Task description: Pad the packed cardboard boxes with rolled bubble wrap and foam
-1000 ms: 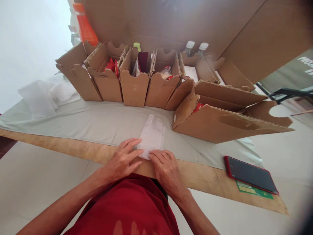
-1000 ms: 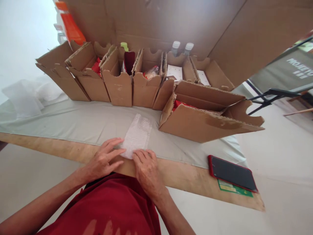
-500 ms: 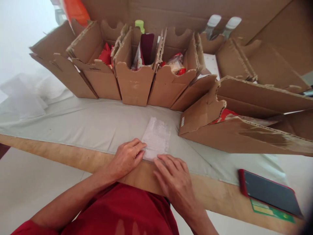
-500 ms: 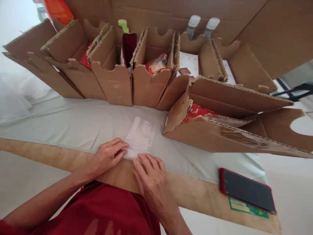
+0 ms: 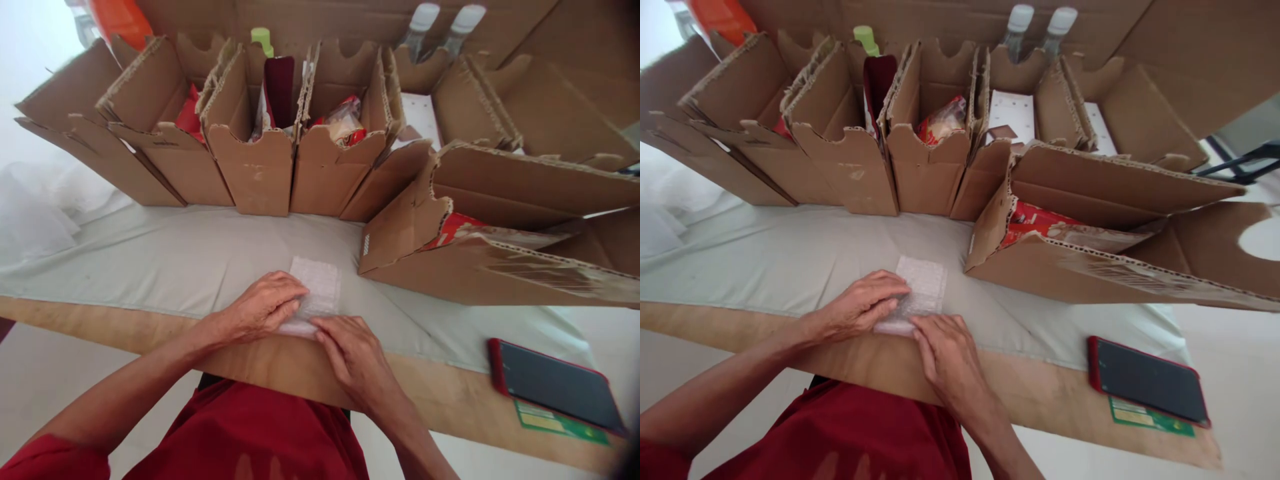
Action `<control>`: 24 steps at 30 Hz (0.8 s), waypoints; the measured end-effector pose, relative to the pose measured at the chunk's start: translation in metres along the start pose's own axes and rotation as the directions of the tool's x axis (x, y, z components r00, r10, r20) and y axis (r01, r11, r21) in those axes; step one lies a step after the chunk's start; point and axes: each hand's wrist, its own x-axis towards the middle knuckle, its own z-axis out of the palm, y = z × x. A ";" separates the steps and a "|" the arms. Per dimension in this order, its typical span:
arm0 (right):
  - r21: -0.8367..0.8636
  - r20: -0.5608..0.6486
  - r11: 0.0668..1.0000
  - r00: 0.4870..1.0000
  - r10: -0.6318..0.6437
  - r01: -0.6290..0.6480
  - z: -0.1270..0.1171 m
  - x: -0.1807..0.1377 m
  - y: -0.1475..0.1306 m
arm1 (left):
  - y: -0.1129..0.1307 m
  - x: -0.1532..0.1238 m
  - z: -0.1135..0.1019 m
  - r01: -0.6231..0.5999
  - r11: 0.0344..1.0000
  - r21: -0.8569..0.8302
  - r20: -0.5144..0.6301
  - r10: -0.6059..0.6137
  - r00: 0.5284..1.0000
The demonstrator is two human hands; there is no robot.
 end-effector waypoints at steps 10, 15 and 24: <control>-0.300 -0.141 0.950 0.981 -0.129 0.082 0.005 -0.002 -0.001 | -0.006 -0.005 0.013 0.009 0.997 0.081 -0.063 -0.004 0.998; -0.262 -0.059 0.955 0.985 -0.161 0.140 0.005 -0.005 0.000 | -0.006 -0.006 0.007 0.007 0.999 0.040 -0.044 -0.005 0.999; -0.013 -0.020 0.993 0.993 0.113 -0.114 -0.002 0.019 0.016 | -0.001 -0.007 0.005 0.010 0.999 -0.042 -0.027 -0.012 1.000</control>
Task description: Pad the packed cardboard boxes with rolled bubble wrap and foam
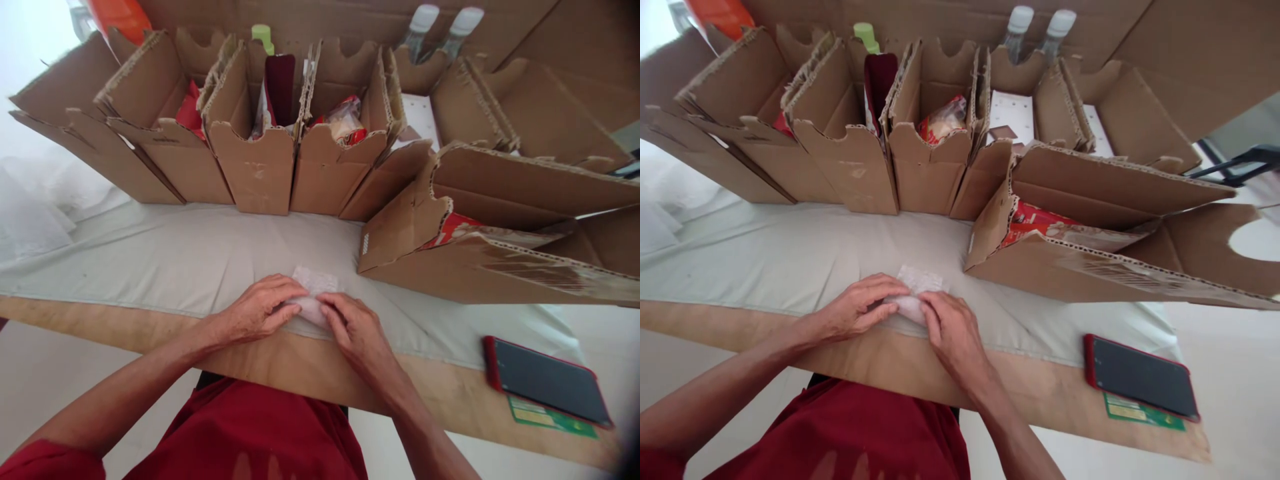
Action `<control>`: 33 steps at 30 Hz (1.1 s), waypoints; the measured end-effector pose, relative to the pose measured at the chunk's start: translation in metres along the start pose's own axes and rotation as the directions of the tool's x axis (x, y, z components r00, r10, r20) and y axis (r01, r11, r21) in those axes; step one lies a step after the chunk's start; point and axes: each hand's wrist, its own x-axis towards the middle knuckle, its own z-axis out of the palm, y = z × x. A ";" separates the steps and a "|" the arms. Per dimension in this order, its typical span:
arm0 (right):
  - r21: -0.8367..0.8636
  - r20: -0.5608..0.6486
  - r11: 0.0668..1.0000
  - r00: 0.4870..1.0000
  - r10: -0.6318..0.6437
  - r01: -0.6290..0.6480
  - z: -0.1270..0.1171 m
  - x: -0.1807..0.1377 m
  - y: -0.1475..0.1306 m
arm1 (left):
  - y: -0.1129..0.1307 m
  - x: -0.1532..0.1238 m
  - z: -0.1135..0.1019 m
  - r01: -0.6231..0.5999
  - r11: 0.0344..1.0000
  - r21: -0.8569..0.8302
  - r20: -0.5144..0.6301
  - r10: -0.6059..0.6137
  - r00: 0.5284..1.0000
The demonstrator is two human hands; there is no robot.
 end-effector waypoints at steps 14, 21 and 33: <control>-0.149 -0.189 0.984 0.974 -0.126 0.099 0.007 0.003 -0.002 | 0.023 -0.007 0.008 0.334 0.939 -0.084 -0.323 -0.343 0.882; 0.389 -0.146 0.907 0.962 0.232 -0.160 0.011 -0.013 -0.032 | 0.050 -0.018 0.045 0.299 0.615 -0.730 -0.143 -0.565 0.813; 0.367 0.170 0.917 0.981 0.099 -0.156 -0.052 -0.051 -0.030 | 0.074 -0.015 0.031 0.481 0.755 -0.446 0.306 -0.376 0.875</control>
